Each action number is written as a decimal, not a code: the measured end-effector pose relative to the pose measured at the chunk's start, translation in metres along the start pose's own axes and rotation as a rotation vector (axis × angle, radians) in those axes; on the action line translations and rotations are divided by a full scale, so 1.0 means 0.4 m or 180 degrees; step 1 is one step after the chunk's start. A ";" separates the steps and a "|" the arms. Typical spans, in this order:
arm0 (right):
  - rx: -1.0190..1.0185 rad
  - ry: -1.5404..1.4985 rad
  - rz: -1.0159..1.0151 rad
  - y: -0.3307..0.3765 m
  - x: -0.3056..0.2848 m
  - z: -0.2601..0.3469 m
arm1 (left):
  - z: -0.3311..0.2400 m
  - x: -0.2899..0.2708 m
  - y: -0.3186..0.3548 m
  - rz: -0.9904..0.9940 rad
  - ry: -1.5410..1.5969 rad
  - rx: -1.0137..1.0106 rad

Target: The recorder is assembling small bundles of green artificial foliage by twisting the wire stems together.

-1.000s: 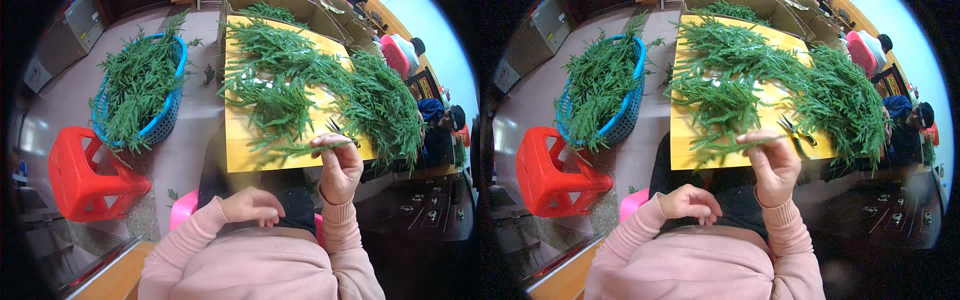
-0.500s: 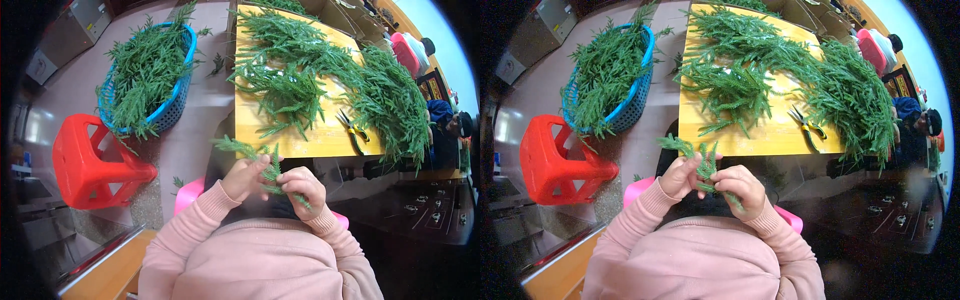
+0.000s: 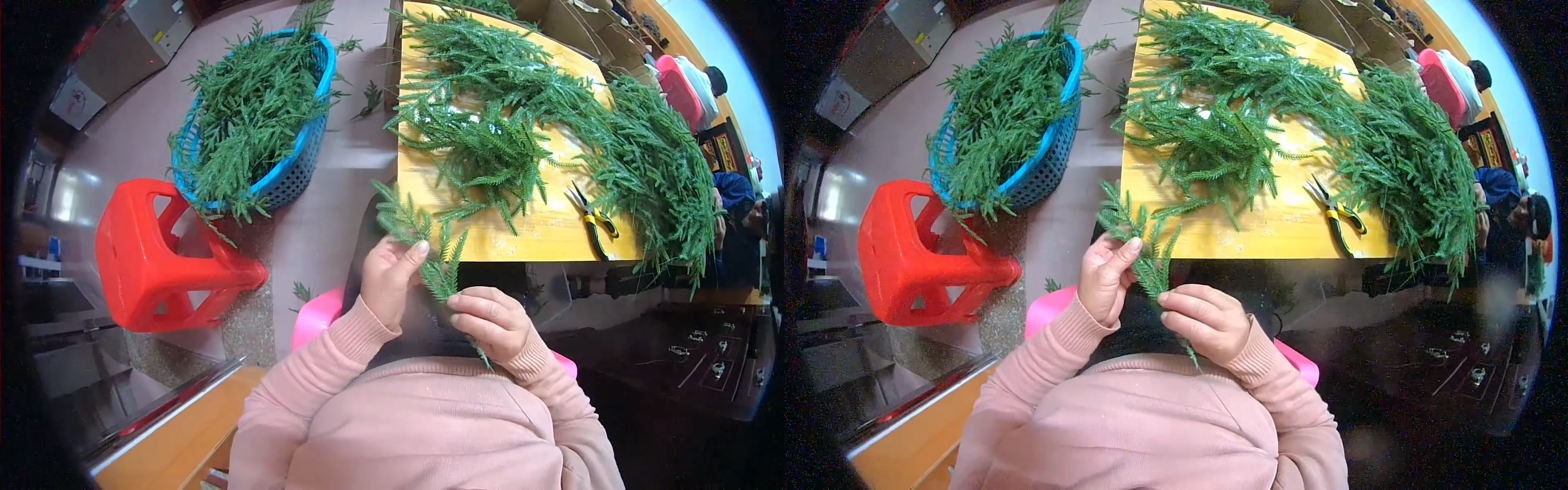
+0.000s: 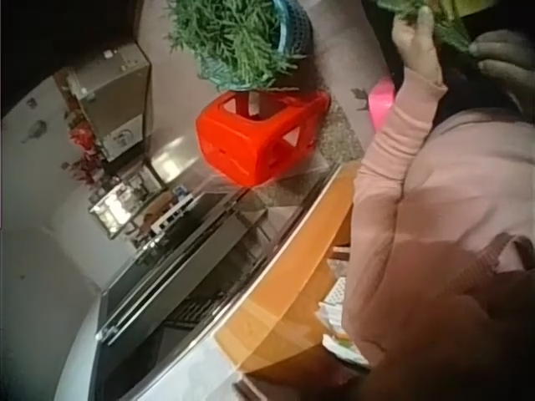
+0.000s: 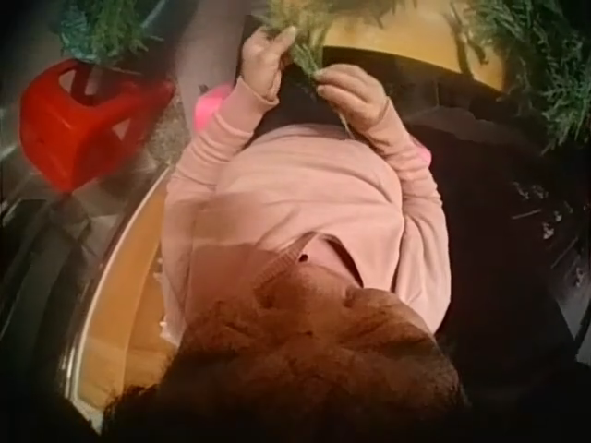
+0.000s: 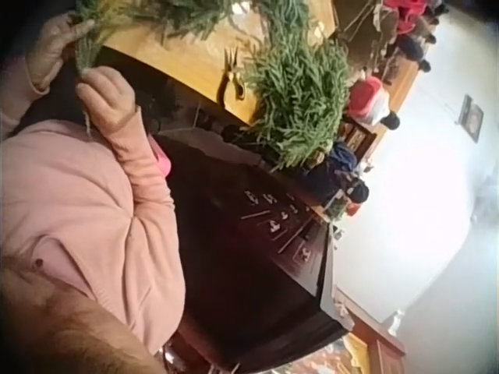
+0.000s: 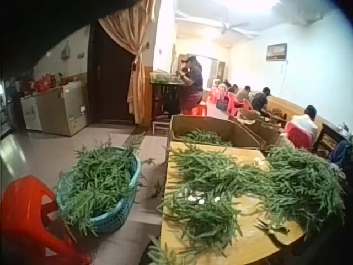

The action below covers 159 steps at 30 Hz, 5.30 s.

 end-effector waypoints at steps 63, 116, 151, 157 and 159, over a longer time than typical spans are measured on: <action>0.1244 0.1062 -0.0081 -0.079 0.001 -0.068 | -0.061 0.050 0.020 0.0307 -0.2968 0.0589; 0.1005 -0.0023 -0.0121 -0.014 -0.006 -0.091 | 0.038 0.042 0.020 0.0720 -0.1382 -0.0634; 0.1462 -0.0615 -0.0693 0.010 0.020 -0.121 | -0.075 0.110 0.036 0.0786 -0.3894 0.1135; 0.1380 0.0702 -0.0379 -0.016 0.003 -0.073 | -0.108 0.114 0.045 -0.0061 -0.3950 0.1499; 0.1355 0.0853 -0.0323 -0.021 0.003 -0.065 | -0.131 0.118 0.055 -0.0294 -0.3922 0.1798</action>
Point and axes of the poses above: each hand's wrist, its own y-axis away from the middle knuckle, its own x-axis out of the palm, z = x × y, the point moved 9 cm from there along -y, towards the middle knuckle, and after that the axes turned 10 degrees about z, right-handed, at the moved point
